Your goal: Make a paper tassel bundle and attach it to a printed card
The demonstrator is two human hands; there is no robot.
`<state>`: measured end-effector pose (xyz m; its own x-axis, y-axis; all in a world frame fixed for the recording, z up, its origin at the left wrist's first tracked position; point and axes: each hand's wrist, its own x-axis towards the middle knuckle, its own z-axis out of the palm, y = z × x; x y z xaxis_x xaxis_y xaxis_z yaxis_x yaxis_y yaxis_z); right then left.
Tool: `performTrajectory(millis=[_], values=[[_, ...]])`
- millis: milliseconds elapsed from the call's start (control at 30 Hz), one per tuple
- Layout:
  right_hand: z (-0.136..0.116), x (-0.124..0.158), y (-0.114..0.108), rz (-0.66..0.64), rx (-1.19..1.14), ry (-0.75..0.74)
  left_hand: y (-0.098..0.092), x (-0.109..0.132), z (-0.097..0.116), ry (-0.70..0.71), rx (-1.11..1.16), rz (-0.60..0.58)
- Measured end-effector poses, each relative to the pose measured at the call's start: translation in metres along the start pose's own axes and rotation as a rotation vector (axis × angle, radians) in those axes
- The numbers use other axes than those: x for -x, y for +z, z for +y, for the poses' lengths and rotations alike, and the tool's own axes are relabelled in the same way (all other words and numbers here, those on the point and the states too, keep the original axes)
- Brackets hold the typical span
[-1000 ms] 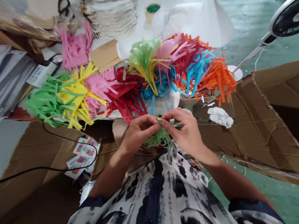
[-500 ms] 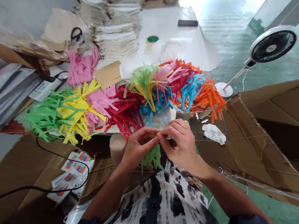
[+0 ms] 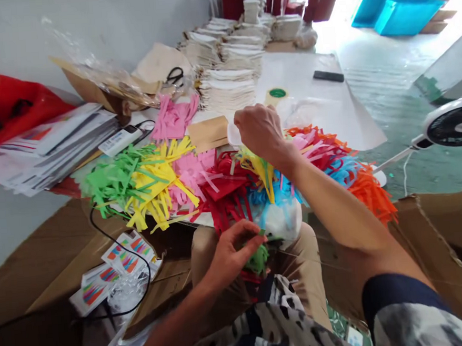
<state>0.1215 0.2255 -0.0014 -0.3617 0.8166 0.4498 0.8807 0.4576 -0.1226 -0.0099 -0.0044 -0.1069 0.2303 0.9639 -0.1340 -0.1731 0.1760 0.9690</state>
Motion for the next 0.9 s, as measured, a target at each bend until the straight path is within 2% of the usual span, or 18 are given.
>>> performTrajectory(millis=[100, 167, 300, 367, 433, 600, 700, 800, 900], values=[[0.008, -0.057, 0.043, -0.379, 0.189, 0.160, -0.008, 0.002, -0.004, -0.066, 0.048, -0.031], [0.011, -0.073, 0.067, -0.502, 0.242, 0.203, -0.014, 0.003, -0.008, -0.089, 0.071, -0.039], [0.013, -0.073, 0.096, -0.580, 0.265, 0.203, -0.025, 0.005, -0.017, -0.182, 0.132, -0.016], [0.013, -0.069, 0.099, -0.584, 0.271, 0.205, -0.029, 0.005, -0.019, -0.222, 0.168, 0.000], [0.013, -0.067, 0.097, -0.566, 0.269, 0.209, -0.031, 0.005, -0.016, -0.203, 0.181, 0.030], [0.015, -0.067, 0.070, -0.449, 0.237, 0.225, -0.038, 0.006, 0.002, -0.098, 0.167, 0.103], [0.014, -0.058, 0.037, -0.237, 0.071, 0.203, -0.040, 0.007, 0.013, -0.033, 0.145, 0.158], [0.004, -0.020, -0.005, 0.106, -0.296, 0.086, -0.037, 0.007, 0.022, 0.039, 0.139, 0.224], [-0.020, 0.052, -0.041, 0.347, -0.562, 0.055, -0.030, 0.008, 0.030, 0.104, 0.145, 0.262]])
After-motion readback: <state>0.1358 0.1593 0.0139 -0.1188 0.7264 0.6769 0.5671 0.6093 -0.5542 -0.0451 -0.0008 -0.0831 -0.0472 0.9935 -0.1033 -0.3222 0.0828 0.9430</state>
